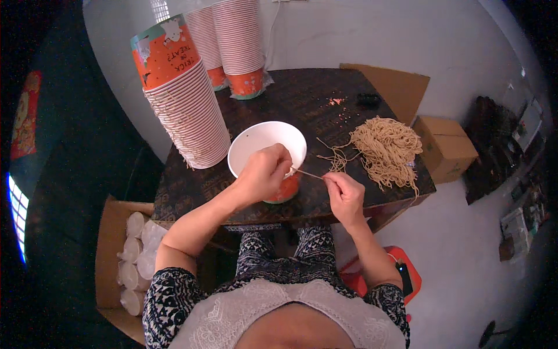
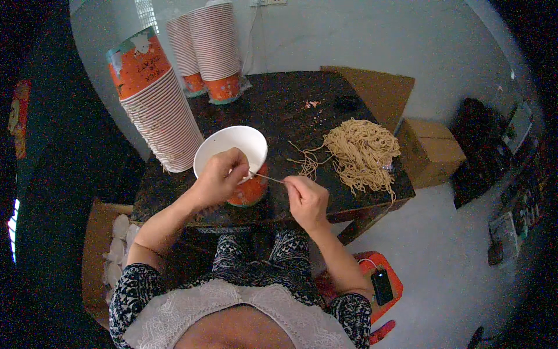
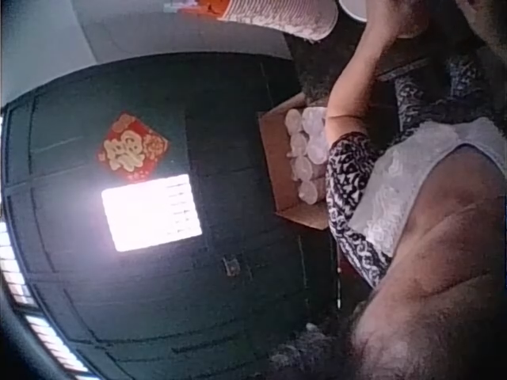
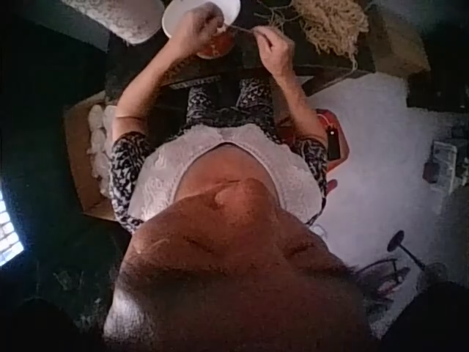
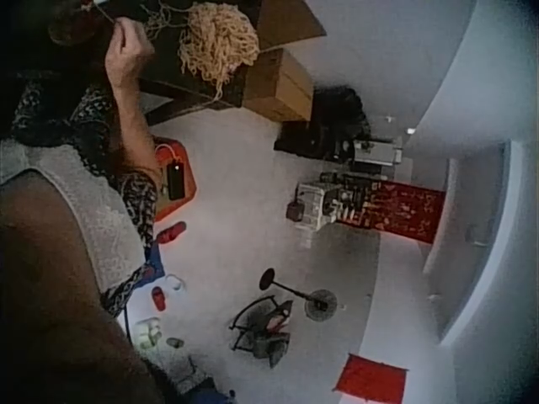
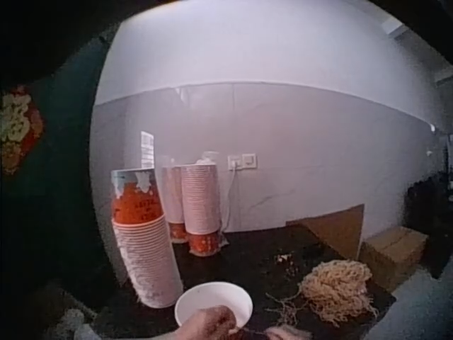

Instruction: Tie a string to a paper bucket and bag a large stack of paper cups.

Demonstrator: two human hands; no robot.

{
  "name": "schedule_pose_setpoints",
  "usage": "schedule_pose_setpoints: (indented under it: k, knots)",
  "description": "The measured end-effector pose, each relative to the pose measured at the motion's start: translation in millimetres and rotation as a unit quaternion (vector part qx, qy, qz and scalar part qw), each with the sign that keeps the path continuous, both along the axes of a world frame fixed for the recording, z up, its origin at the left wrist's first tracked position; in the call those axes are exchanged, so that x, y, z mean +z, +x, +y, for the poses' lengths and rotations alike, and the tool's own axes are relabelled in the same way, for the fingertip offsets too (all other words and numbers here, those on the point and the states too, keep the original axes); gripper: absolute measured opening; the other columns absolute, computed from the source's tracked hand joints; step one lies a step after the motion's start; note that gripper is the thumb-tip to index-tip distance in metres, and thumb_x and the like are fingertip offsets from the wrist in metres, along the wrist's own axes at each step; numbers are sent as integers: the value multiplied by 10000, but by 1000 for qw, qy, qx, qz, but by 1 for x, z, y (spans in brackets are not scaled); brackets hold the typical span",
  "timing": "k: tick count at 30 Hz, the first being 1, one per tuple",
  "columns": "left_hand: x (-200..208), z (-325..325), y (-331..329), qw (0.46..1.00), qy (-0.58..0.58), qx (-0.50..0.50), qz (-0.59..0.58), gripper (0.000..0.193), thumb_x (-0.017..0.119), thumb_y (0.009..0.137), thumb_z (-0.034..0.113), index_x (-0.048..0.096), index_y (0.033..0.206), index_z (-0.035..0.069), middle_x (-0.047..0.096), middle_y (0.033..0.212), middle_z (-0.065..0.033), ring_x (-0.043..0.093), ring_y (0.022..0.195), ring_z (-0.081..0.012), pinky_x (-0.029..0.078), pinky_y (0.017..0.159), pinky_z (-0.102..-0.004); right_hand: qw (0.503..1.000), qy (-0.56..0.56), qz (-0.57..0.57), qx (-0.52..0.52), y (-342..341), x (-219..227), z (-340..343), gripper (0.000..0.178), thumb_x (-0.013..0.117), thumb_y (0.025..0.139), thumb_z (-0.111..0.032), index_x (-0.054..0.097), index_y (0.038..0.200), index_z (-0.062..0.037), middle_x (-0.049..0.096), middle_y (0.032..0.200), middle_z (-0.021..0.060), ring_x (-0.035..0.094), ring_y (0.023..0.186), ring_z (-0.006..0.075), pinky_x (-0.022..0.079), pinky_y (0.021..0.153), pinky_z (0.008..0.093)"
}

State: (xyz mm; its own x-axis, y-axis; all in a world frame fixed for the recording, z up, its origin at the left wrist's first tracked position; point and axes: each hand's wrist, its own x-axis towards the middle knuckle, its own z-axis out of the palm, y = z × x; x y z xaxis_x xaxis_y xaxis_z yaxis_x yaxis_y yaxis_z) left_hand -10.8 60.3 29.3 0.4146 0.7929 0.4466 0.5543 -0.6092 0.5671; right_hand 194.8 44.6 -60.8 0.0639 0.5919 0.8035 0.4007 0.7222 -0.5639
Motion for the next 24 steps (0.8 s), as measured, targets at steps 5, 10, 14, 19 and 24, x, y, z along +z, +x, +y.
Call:
schedule_pose_setpoints:
  k: [5, 10, 14, 19, 24]
  knots:
    - [-3, 0, -3, 1000, 8, 9, 27, 88, 555, 845, 78, 569, 824, -7, 616, 721, -208, 621, 714, -384, 476, 630, -421, 998, -37, -41, 35, 9, -15, 13, 50, 605, 810, 37, 632, 852, 34, 649, 764, 131, 646, 672, 218, 488, 591, 279]
    - [14, -7, -19, 998, -18, 13, 64, 91, 526, 880, 90, 505, 896, 4, 601, 719, -221, 606, 723, -406, 457, 627, -448, 986, -51, -125, 99, 25, -22, 39, 45, 631, 797, -21, 630, 823, 17, 634, 763, 144, 628, 666, 289, 486, 582, 332]
    - [18, -12, -48, 998, -7, 36, 48, 87, 499, 907, 93, 453, 915, 20, 574, 752, -225, 585, 769, -410, 442, 665, -429, 986, -33, -149, 71, 55, -27, 72, 80, 636, 813, -82, 629, 810, -2, 624, 775, 142, 622, 714, 327, 489, 609, 367]
    - [26, -25, -75, 991, -4, 123, -45, 62, 504, 912, 70, 483, 914, 11, 521, 719, -113, 522, 681, -189, 440, 645, -321, 971, -52, -231, -46, 93, -21, 103, 122, 583, 854, -152, 649, 866, -50, 640, 857, 122, 619, 780, 322, 485, 663, 398]
    - [23, -29, -75, 975, -15, 220, -25, 79, 518, 903, 80, 499, 929, 7, 590, 725, -170, 626, 679, -239, 458, 596, -367, 970, -42, -210, -114, 99, -11, 121, 157, 542, 876, -153, 643, 875, -33, 636, 862, 147, 603, 791, 350, 480, 670, 404]
